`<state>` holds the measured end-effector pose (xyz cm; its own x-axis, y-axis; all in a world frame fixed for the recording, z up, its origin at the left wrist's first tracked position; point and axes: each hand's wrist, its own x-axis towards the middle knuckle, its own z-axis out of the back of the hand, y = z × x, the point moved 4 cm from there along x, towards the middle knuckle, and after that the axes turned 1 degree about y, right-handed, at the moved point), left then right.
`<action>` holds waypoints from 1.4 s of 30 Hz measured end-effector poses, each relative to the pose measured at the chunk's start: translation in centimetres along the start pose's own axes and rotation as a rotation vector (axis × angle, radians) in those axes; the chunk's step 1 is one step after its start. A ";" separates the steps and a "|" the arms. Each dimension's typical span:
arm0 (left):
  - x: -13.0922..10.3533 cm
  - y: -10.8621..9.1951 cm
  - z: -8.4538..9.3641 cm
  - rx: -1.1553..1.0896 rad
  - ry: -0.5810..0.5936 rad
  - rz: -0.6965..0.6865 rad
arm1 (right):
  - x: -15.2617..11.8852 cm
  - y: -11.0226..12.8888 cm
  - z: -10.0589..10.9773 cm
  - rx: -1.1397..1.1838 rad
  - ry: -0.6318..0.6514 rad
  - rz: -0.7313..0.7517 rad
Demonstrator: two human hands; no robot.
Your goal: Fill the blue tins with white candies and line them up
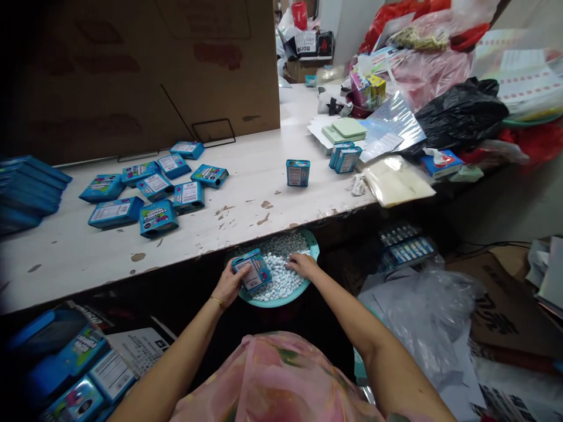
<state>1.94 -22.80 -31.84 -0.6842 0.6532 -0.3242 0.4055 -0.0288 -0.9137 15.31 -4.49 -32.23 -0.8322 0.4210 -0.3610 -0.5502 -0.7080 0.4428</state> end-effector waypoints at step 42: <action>-0.5 -4.1 -1.7 0.804 0.109 -0.400 | -4.8 15.8 13.4 -0.690 0.007 0.333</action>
<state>1.62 -21.72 -27.56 -0.6055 0.7948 0.0417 -0.4240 -0.2778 -0.8620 9.72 -10.11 -12.45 -0.9446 0.1216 -0.3047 -0.1009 -0.9914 -0.0830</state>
